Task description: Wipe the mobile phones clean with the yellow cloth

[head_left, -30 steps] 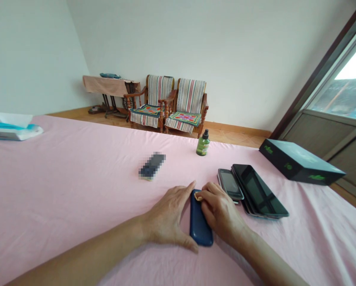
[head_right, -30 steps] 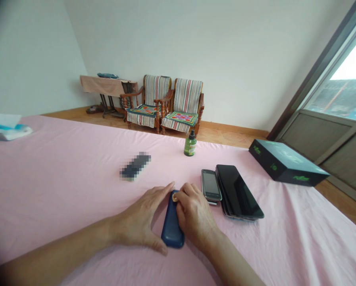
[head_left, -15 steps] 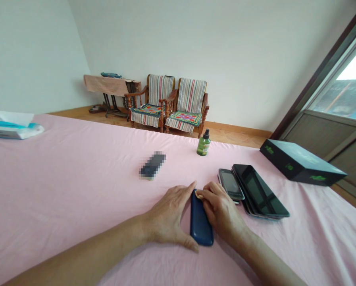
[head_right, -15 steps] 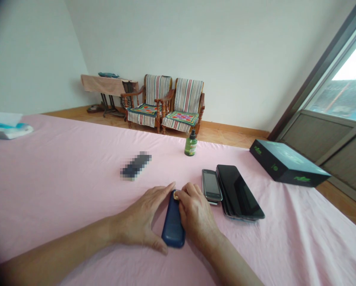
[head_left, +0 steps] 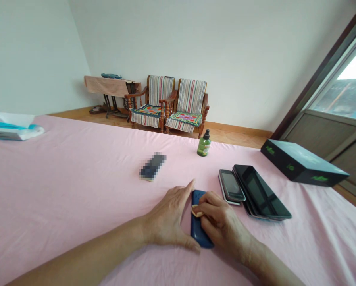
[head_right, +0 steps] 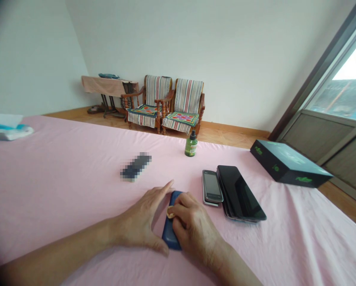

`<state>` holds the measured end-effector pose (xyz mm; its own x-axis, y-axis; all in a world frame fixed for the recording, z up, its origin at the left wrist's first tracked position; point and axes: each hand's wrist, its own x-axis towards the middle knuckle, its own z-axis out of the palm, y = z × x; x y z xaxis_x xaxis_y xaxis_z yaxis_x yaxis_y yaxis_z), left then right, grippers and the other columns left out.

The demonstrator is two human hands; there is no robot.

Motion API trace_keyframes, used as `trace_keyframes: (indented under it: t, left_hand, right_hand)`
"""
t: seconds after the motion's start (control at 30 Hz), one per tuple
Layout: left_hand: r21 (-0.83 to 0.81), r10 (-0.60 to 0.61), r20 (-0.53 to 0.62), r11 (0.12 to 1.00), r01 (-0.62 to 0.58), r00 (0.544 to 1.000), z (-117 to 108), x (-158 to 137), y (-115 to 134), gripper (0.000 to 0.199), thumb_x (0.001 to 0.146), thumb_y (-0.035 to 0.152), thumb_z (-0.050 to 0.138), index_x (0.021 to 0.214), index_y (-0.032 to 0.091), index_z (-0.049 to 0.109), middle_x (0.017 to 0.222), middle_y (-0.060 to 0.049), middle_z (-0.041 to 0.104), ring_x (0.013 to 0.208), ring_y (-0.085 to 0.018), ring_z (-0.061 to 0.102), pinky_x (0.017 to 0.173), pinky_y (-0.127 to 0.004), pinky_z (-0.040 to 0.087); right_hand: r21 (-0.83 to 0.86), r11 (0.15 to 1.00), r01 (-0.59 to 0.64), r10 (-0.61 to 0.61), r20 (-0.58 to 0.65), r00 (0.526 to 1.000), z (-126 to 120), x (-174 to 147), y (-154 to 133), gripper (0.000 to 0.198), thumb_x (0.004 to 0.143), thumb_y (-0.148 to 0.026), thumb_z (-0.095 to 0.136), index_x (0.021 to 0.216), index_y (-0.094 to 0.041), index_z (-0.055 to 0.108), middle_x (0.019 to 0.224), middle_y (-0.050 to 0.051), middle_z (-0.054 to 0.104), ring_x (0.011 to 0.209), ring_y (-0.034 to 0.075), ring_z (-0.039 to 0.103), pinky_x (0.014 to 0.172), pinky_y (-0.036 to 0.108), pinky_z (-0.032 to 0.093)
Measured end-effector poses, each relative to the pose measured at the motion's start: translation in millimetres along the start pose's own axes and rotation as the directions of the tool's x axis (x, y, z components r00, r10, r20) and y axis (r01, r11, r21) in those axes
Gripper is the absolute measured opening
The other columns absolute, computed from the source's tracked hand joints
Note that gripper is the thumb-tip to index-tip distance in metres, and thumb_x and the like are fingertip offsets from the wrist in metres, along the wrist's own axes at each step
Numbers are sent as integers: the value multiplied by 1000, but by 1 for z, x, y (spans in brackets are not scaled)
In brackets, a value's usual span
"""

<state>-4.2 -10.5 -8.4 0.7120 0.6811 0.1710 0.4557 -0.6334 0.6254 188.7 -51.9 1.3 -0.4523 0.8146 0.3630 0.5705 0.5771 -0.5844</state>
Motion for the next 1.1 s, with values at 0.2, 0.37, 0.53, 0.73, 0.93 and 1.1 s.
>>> trace_keyframes:
  t: [0.2,0.37,0.53,0.73,0.93,1.1]
  left_hand:
    - [-17,-29,-8,999,29,1000,0,1,1,143,48,58,87,152,20,-2,150,-20,31,134,-40,32,110,-57,25]
    - [-41,20,-37,999,-21,999,2,0,-1,140,50,56,87,152,23,-2,149,-18,33,134,-39,35,110,-55,27]
    - [-34,19,-15,999,-19,1000,1,1,-1,141,51,57,87,152,22,-4,151,-18,32,135,-38,32,111,-54,25]
    - [-22,30,-6,999,-30,1000,1,1,-3,140,50,55,88,153,22,-1,150,-17,33,135,-37,33,111,-54,26]
    - [-35,23,-9,999,-24,1000,2,2,-4,144,46,56,89,153,23,-1,150,-18,34,134,-39,34,110,-55,26]
    - [-7,7,-14,1000,-7,1000,0,1,-2,136,46,58,88,151,19,12,150,-19,35,134,-39,35,111,-55,27]
  right_hand:
    - [-185,983,-21,5,-85,996,1,17,24,28,92,-6,42,98,-17,68,89,8,56,84,20,53,73,34,48]
    - [-259,966,-15,4,-43,999,-2,20,18,26,95,-8,45,99,-19,68,89,7,57,84,20,52,73,33,48]
    - [-282,959,4,10,45,999,-6,18,2,24,94,-8,47,91,-19,68,87,7,58,83,21,51,72,33,46]
    - [-164,986,2,19,123,992,-5,5,-17,29,86,2,50,83,-19,70,87,5,57,84,19,52,69,30,45]
    - [-20,998,-55,58,237,970,-15,-2,-27,41,72,11,48,78,-22,72,87,3,55,85,17,54,69,27,44]
    - [131,982,-136,85,338,937,-28,-5,-29,55,66,13,42,85,-28,74,84,-1,55,76,12,55,64,22,42]
